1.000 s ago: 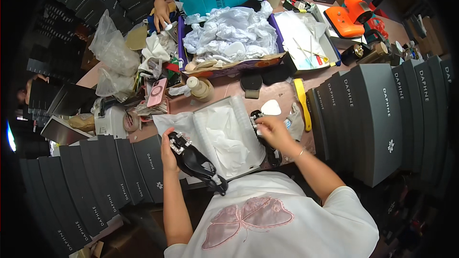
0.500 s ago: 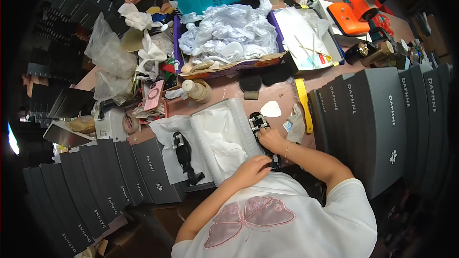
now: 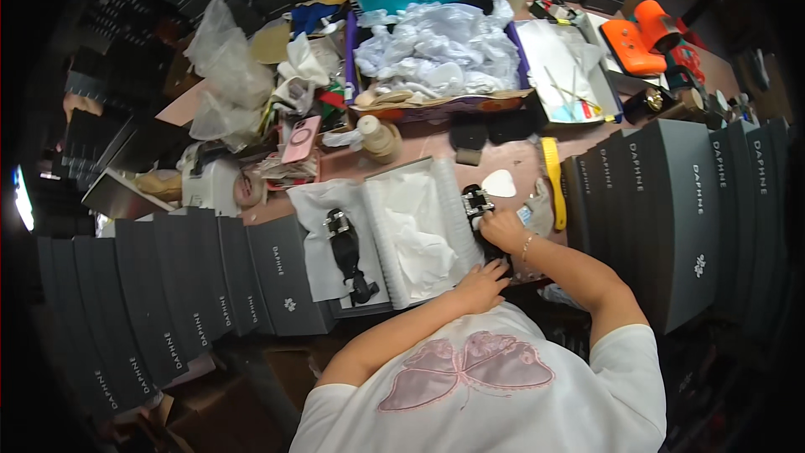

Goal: Packing a pair of black high-heeled shoes into a shoebox with protective paper and foam padding.

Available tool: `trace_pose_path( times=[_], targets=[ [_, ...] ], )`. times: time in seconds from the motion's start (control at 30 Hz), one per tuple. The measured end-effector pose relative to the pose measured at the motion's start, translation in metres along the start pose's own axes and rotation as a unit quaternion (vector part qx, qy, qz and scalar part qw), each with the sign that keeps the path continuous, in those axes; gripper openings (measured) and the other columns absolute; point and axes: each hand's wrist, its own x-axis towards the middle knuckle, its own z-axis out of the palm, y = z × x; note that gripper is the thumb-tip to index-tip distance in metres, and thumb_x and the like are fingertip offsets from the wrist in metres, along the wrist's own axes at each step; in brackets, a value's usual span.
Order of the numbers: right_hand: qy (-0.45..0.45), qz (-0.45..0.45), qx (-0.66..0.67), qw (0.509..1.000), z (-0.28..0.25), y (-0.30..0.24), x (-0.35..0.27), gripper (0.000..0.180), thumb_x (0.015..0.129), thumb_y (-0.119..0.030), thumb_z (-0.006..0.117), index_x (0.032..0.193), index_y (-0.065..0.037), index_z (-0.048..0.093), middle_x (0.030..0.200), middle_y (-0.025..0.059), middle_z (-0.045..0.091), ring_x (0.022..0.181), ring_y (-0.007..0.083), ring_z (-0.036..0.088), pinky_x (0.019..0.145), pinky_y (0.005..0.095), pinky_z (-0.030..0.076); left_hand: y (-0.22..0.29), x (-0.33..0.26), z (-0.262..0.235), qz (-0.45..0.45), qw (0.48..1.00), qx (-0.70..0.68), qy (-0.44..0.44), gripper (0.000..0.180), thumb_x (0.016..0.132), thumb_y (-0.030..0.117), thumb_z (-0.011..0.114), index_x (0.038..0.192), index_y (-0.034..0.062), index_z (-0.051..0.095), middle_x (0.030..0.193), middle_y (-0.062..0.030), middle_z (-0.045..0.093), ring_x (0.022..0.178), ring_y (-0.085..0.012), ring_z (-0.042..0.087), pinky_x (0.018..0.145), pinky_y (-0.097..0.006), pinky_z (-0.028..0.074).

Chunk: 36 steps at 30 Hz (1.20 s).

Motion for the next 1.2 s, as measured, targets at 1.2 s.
trace_pose_path(
  times=[1.2],
  targets=[
    [0.107, 0.305, 0.402, 0.857, 0.002, 0.097, 0.011, 0.033, 0.069, -0.007, 0.069, 0.1, -0.001, 0.058, 0.09, 0.0225, 0.061, 0.086, 0.0385, 0.059, 0.08, 0.0417, 0.046, 0.015, -0.069, -0.073, -0.103, 0.909, -0.221, 0.338, 0.035, 0.088, 0.016, 0.061, 0.12, 0.0018, 0.056, 0.113, -0.0148, 0.059, 0.101, -0.0294, 0.06, 0.083, -0.035, 0.049]
  ],
)
